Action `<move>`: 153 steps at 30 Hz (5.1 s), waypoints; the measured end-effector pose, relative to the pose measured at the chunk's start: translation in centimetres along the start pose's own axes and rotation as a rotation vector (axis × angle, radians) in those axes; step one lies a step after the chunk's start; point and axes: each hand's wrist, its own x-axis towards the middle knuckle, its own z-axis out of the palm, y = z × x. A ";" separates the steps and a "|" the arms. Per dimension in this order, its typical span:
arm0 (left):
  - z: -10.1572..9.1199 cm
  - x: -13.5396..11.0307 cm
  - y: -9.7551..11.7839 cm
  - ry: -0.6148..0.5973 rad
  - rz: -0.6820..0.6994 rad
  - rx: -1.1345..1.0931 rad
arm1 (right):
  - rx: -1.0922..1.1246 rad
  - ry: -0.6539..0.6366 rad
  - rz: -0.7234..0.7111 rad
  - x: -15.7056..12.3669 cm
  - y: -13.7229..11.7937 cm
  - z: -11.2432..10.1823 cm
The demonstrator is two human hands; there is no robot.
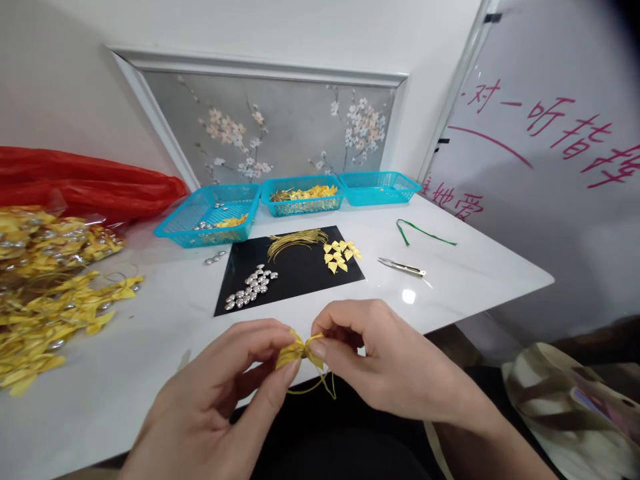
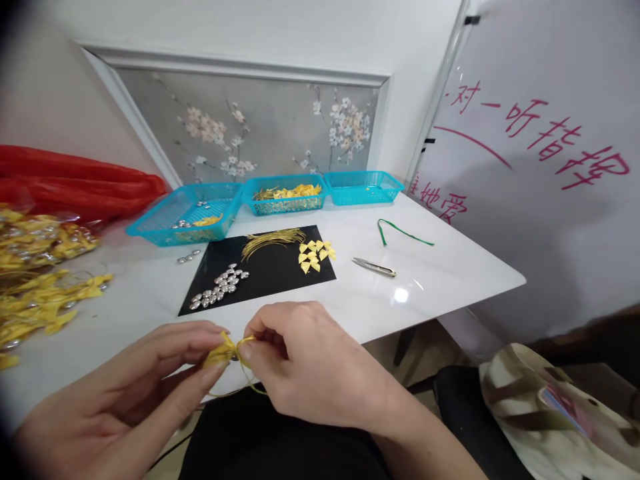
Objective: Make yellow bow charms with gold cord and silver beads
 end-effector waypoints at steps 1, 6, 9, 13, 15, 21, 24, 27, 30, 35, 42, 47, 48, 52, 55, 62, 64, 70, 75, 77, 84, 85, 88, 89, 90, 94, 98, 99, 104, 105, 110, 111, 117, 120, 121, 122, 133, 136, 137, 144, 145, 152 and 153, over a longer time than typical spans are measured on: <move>0.1 0.1 0.0 0.021 -0.051 -0.019 | 0.003 -0.003 0.002 0.0 0.1 0.0; -0.2 1.2 0.1 -0.044 -0.187 -0.139 | 0.000 -0.011 -0.006 0.3 0.2 -0.2; -0.2 1.8 0.3 -0.095 -0.194 -0.192 | -0.010 -0.008 -0.017 0.4 0.2 -0.2; -0.1 2.2 0.1 -0.147 -0.211 -0.304 | -0.002 -0.008 -0.016 0.5 0.4 -0.3; -0.1 2.2 -0.1 -0.172 -0.245 -0.351 | 0.004 -0.008 -0.016 0.5 0.5 -0.2; 0.0 2.1 -0.3 -0.118 -0.303 -0.396 | 0.028 -0.005 -0.023 0.5 0.6 -0.2; 0.1 2.1 0.1 -0.067 -0.318 -0.413 | 0.020 0.138 -0.095 -0.1 0.3 -0.2; 0.3 2.0 0.3 -0.021 -0.347 -0.444 | 0.008 0.336 -0.214 -1.3 0.0 0.4; 0.4 1.9 0.6 0.027 -0.371 -0.483 | 0.144 0.365 -0.281 -2.2 0.0 1.8; 0.7 1.9 0.9 0.081 -0.388 -0.561 | 0.157 0.352 -0.324 -1.8 0.8 4.2; 0.3 1.7 0.5 0.025 -0.406 -0.622 | -0.025 0.508 -0.340 -1.2 1.2 5.1; 0.3 1.7 0.4 -0.024 -0.476 -0.682 | -0.145 0.542 -0.347 -1.3 1.1 5.5; 0.3 1.6 0.5 -0.028 -0.484 -0.692 | -0.159 0.541 -0.345 -1.3 1.0 5.6; 0.3 1.6 0.6 -0.013 -0.500 -0.705 | -0.173 0.530 -0.344 -1.3 1.1 5.6; 0.3 1.7 0.5 -0.035 -0.499 -0.689 | -0.172 0.527 -0.339 -1.2 1.2 5.6; 0.3 1.5 0.6 -0.063 -0.508 -0.714 | -0.164 0.501 -0.331 -1.0 1.2 6.0; 0.3 1.5 0.7 -0.063 -0.507 -0.734 | -0.151 0.502 -0.342 -0.9 1.4 6.1; 0.3 1.7 0.8 -0.088 -0.534 -0.791 | -0.128 0.527 -0.363 -0.6 1.8 6.3; 0.4 1.7 0.9 -0.092 -0.546 -0.787 | -0.084 0.553 -0.376 -0.4 1.9 6.6; 0.4 1.7 1.0 -0.102 -0.543 -0.795 | -0.072 0.555 -0.374 -0.3 2.0 6.7; 0.2 1.7 0.8 -0.180 -0.517 -0.819 | -0.087 0.575 -0.366 -0.2 2.7 7.2; 0.2 1.7 0.8 -0.191 -0.514 -0.824 | -0.079 0.582 -0.368 -0.2 2.7 7.2; 0.1 1.8 0.6 -0.219 -0.512 -0.847 | -0.055 0.601 -0.380 0.0 2.7 7.2; 0.1 1.8 0.7 -0.221 -0.514 -0.856 | -0.048 0.606 -0.385 0.0 2.7 7.2; 0.1 1.8 0.7 -0.219 -0.519 -0.867 | -0.040 0.608 -0.393 0.1 2.6 7.2; 0.1 1.6 0.9 -0.196 -0.534 -0.908 | 0.002 0.610 -0.412 0.2 2.5 7.2; 0.0 1.4 1.0 -0.192 -0.527 -0.910 | 0.028 0.603 -0.417 0.2 2.5 7.4; 0.0 1.4 1.0 -0.188 -0.524 -0.913 | 0.031 0.598 -0.414 0.2 2.5 7.4; 0.3 1.1 1.1 -0.094 -0.589 -0.895 | 0.063 0.570 -0.362 0.1 2.5 7.7; 0.4 1.1 1.1 -0.063 -0.605 -0.893 | 0.062 0.568 -0.363 0.1 2.6 7.7; 0.7 1.0 1.0 -0.047 -0.645 -0.934 | 0.005 0.565 -0.365 0.1 3.0 8.0; 0.7 1.0 0.9 -0.044 -0.652 -0.936 | -0.005 0.566 -0.363 0.1 3.1 8.0; 0.6 1.3 0.6 -0.112 -0.618 -0.949 | 0.005 0.565 -0.337 0.3 3.1 8.2; 0.7 1.3 0.7 -0.101 -0.616 -0.953 | 0.036 0.549 -0.339 0.3 3.2 8.2; 0.7 1.3 0.7 -0.098 -0.614 -0.950 | 0.043 0.546 -0.341 0.4 3.2 8.2; 0.7 1.3 0.8 -0.101 -0.608 -0.944 | 0.050 0.546 -0.340 0.4 3.2 8.2; 0.7 1.1 0.7 -0.114 -0.591 -0.951 | 0.070 0.519 -0.320 0.4 3.3 8.0; 0.8 1.3 0.6 -0.102 -0.606 -0.963 | 0.044 0.525 -0.313 0.4 3.4 8.1; 0.8 1.3 0.6 -0.096 -0.615 -0.967 | 0.042 0.520 -0.310 0.4 3.4 8.2; 0.8 1.4 0.5 -0.089 -0.610 -0.966 | 0.036 0.502 -0.301 0.5 3.3 8.2; 0.8 1.3 0.5 -0.093 -0.607 -0.965 | 0.035 0.510 -0.309 0.5 3.3 8.2; 0.8 1.2 0.7 -0.084 -0.607 -0.954 | 0.017 0.560 -0.356 0.8 3.4 8.1; 0.8 1.2 0.7 -0.092 -0.609 -0.954 | 0.018 0.563 -0.362 0.8 3.4 8.1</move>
